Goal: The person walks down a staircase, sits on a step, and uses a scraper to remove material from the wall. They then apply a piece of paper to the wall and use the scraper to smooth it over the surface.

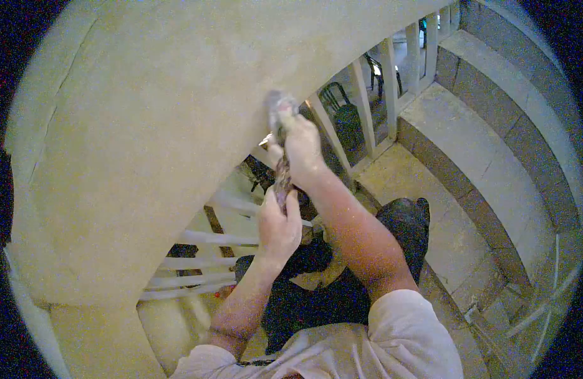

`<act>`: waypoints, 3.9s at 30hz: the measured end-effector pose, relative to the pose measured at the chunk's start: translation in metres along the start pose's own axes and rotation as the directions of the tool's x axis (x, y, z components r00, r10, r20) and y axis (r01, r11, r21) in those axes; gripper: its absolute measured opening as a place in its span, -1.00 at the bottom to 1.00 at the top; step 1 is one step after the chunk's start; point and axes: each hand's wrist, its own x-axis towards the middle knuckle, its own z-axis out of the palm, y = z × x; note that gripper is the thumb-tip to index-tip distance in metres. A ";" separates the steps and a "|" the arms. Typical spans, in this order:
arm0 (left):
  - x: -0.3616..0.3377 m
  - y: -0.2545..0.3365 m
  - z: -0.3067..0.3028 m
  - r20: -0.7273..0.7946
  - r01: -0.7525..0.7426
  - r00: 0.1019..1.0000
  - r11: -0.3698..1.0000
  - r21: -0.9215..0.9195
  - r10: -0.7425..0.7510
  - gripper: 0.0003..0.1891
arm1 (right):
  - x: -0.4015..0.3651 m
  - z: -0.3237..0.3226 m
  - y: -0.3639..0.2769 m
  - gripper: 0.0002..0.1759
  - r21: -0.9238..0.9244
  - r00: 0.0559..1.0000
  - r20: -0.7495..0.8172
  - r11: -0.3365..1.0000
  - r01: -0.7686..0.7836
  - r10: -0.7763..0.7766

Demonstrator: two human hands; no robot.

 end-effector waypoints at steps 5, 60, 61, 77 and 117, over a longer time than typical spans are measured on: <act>-0.008 -0.003 -0.016 -0.025 -0.002 1.000 0.994 -0.108 0.000 -0.72 | -0.014 0.017 0.006 -0.61 -0.028 0.999 0.049 0.999 -0.017 0.018; 0.046 -0.013 0.017 0.091 -0.768 0.584 0.512 0.385 0.807 -0.59 | -0.075 -0.065 -0.052 -0.60 -0.935 0.946 0.132 0.353 0.020 0.296; 0.047 -0.011 0.019 0.082 -0.759 0.591 0.519 0.394 0.802 -0.59 | -0.074 -0.070 -0.046 -0.60 -0.938 0.942 0.137 0.346 0.024 0.307; 0.080 -0.068 -0.008 -0.007 -0.703 0.561 0.481 0.523 0.828 -0.73 | -0.067 -0.114 0.056 -0.65 -0.854 0.912 0.351 0.329 0.404 -0.210; 0.093 -0.062 -0.027 0.028 -0.715 0.496 0.390 0.579 0.868 -0.77 | -0.059 -0.093 0.083 -0.69 -0.814 0.898 0.255 0.421 0.400 -0.359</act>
